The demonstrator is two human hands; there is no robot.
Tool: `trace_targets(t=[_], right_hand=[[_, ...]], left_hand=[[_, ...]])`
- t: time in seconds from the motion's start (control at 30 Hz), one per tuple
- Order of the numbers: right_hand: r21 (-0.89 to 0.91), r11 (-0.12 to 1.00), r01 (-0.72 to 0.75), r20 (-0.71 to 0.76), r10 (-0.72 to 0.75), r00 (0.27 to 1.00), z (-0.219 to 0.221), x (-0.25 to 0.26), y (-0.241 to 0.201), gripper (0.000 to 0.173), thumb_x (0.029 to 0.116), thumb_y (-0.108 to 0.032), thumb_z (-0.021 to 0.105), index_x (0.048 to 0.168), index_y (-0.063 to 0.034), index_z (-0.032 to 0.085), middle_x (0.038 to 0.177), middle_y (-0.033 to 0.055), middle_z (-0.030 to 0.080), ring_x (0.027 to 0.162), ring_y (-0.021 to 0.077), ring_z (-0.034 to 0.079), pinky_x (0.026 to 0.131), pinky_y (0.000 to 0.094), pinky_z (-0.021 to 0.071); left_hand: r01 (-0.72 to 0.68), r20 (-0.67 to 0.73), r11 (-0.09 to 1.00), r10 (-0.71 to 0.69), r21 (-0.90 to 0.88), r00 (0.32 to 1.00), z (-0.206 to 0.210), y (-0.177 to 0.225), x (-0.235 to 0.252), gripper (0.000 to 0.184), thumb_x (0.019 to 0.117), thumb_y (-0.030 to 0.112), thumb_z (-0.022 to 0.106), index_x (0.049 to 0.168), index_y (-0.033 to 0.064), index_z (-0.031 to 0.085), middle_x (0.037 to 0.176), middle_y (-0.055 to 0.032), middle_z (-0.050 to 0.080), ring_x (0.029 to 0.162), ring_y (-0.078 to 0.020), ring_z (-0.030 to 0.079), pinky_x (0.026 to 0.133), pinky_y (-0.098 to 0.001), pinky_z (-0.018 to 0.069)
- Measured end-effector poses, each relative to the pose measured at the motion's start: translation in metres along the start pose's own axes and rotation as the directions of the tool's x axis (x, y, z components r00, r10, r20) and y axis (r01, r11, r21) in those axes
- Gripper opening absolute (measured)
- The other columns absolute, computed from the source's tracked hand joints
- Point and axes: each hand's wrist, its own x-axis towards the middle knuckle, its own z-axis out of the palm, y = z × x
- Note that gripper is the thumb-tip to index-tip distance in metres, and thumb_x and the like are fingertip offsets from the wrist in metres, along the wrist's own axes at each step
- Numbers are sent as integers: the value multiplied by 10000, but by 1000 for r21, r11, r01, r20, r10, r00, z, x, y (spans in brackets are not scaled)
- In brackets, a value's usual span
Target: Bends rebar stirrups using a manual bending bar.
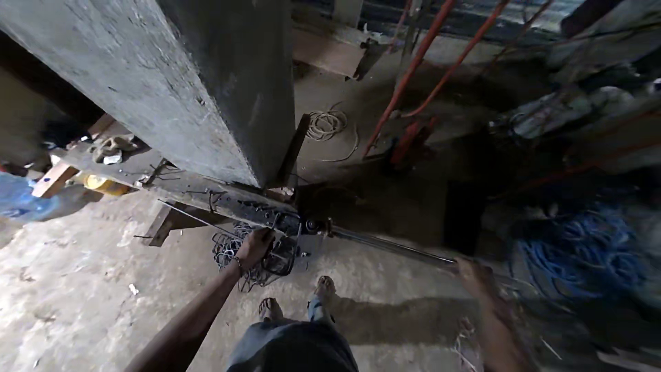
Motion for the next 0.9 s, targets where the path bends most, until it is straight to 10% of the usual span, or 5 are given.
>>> trace_targets(t=[0.2, 0.33, 0.5, 0.9], right_hand=[[114, 986, -125, 34, 122, 992, 81, -135, -13, 585, 955, -414, 731, 1343, 10, 621, 1270, 290, 665, 1227, 464, 624, 1055, 644, 457], [158, 944, -290, 124, 273, 954, 128, -216, -58, 591, 952, -505, 696, 1320, -46, 640, 1288, 223, 670, 1247, 410, 617, 1056, 638, 462], [245, 866, -436, 82, 430, 899, 177, -289, -115, 559, 972, -534, 651, 1303, -83, 649, 1218, 210, 706, 1185, 415, 654, 1009, 681, 472], [225, 828, -513, -5, 528, 849, 180, -313, -129, 393, 986, -376, 659, 1247, -84, 677, 1230, 212, 701, 1199, 414, 650, 995, 654, 499]], left_hand=[[-72, 17, 994, 70, 84, 997, -6, 6, -1, 411, 1106, 343, 434, 1196, 24, 677, 996, -166, 699, 892, -273, 683, 877, -495, 540], [-127, 11, 991, 126, 40, 992, -1, -4, 6, 405, 1106, 355, 428, 1203, 42, 665, 924, -128, 691, 742, -221, 678, 746, -436, 584], [-159, 45, 978, 155, 133, 987, -19, 6, 4, 413, 1104, 339, 424, 1290, 51, 653, 1119, -176, 701, 984, -283, 695, 923, -488, 545], [-70, -73, 917, 107, 393, 992, -7, 21, -10, 417, 1092, 346, 380, 1350, 116, 612, 1270, -193, 674, 1197, -382, 646, 966, -603, 514]])
